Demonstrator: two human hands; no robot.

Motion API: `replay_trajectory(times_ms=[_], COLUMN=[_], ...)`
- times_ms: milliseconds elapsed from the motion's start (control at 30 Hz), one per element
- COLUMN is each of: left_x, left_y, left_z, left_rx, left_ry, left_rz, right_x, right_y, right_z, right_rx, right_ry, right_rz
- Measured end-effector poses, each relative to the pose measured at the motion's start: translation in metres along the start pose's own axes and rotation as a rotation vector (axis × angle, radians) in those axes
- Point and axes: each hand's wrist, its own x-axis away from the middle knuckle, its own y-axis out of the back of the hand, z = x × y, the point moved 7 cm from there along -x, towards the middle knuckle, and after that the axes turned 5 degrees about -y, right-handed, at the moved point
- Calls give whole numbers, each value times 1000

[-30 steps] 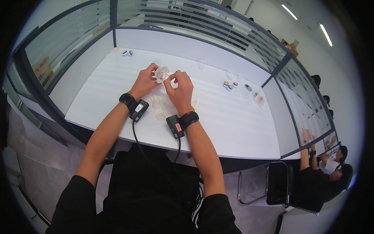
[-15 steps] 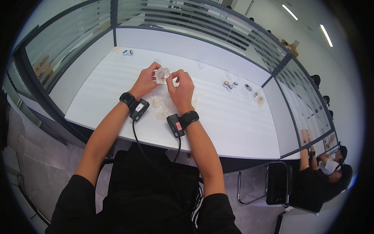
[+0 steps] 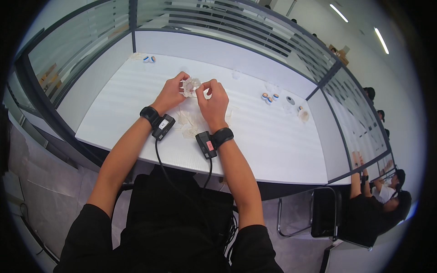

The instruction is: The person inserts white feathers one by one into the base of a shuttlecock, arranging them in a circular pattern and pressing them into place by hand.

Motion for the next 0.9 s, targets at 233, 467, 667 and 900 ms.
replay_trajectory(times_ms=[233, 467, 667, 900], left_x=[1, 1, 0, 0], left_y=[2, 3, 1, -1], left_z=[6, 7, 7, 4], left_rx=[4, 0, 0, -34], left_ry=[8, -1, 31, 22], left_rz=[1, -10, 11, -2], right_x=[0, -1, 0, 0], right_y=[-2, -3, -3, -4], right_z=[0, 1, -6, -6], right_rx=[13, -5, -46, -91], right_ry=[-36, -13, -64, -122], right_rz=[2, 11, 27, 30])
